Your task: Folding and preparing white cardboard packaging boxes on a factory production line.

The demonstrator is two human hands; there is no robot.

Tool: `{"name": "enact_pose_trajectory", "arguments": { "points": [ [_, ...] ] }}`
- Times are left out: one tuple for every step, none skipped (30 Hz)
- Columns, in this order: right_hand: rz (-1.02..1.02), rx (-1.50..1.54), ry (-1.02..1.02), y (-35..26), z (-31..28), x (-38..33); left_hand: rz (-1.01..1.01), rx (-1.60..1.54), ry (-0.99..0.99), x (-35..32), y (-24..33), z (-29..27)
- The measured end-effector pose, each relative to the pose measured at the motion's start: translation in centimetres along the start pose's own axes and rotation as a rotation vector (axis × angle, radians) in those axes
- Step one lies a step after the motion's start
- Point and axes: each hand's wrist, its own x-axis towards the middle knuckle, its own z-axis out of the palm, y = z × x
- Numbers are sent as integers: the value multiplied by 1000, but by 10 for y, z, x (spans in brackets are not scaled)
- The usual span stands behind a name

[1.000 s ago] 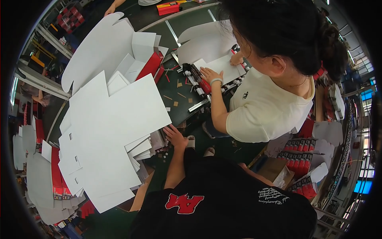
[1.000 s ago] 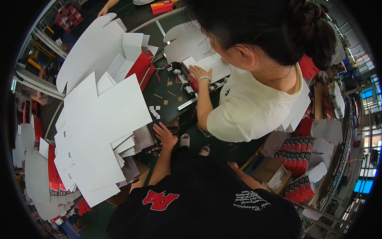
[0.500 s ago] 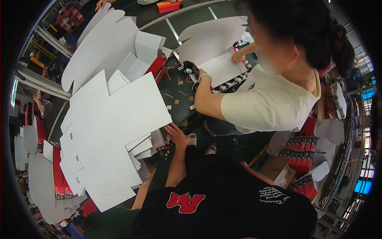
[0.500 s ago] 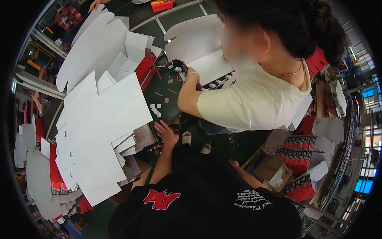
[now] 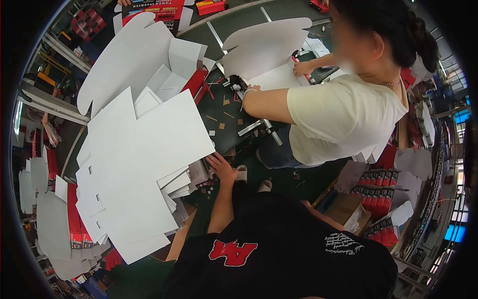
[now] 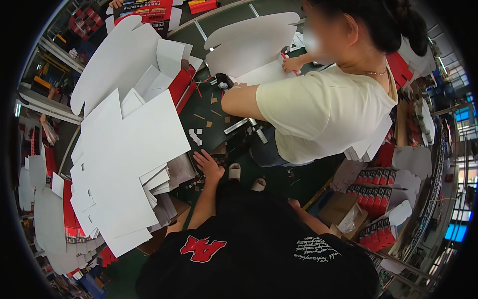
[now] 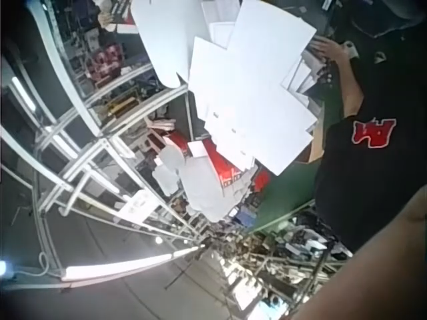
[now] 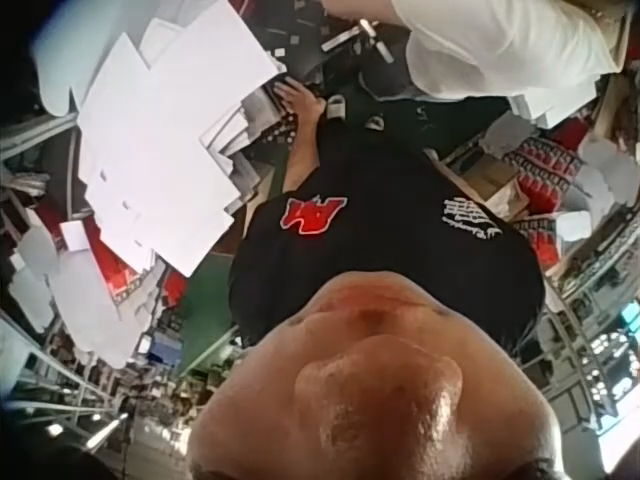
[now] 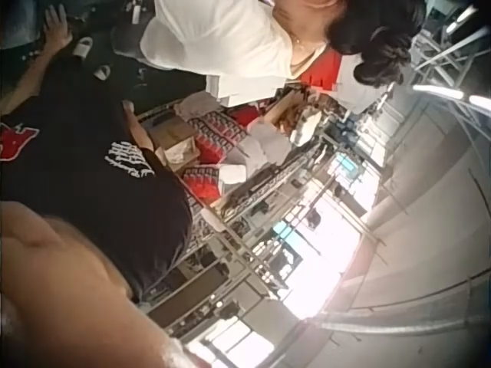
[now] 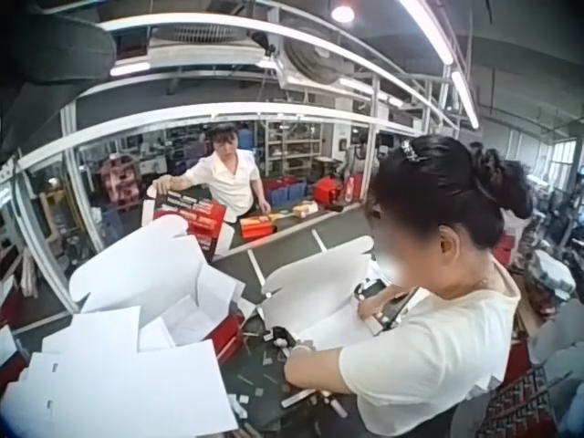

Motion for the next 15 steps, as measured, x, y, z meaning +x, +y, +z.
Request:
{"name": "enact_pose_trajectory", "arguments": {
  "points": [
    [2,35,29,-2,0,0,-2,4,0,0,-1,0],
    [-1,37,26,-5,-1,0,-8,7,-1,1,-1,0],
    [20,2,10,-20,-13,-4,-20,12,-1,1,-5,2],
    [55,-21,3,-22,-14,-6,-6,16,-3,2,0,3],
    [61,-8,8,-25,-16,-9,9,22,-6,2,5,4],
    [47,-41,-16,-34,-25,-8,-27,19,-3,-1,-7,0],
    [59,-47,-19,-29,-21,-8,-23,17,-6,-1,-5,0],
    [63,-45,-19,-24,-18,-8,-18,19,-8,-1,-3,0],
    [40,-54,16,-7,-8,-6,-2,7,-14,1,3,0],
    [-5,-58,43,-7,-6,-5,-3,8,-13,2,2,0],
    [-6,-58,43,-6,-6,-4,-5,6,-12,2,2,0],
    [5,-64,37,-18,-13,-5,-12,19,-8,2,-1,2],
    [26,-78,35,-21,-17,-8,-15,21,-9,2,-1,2],
    [24,-79,32,-26,-20,-10,-18,23,-11,2,-2,3],
    [42,-59,23,-26,-20,-10,-16,21,-13,2,-1,2]
  ]
}}
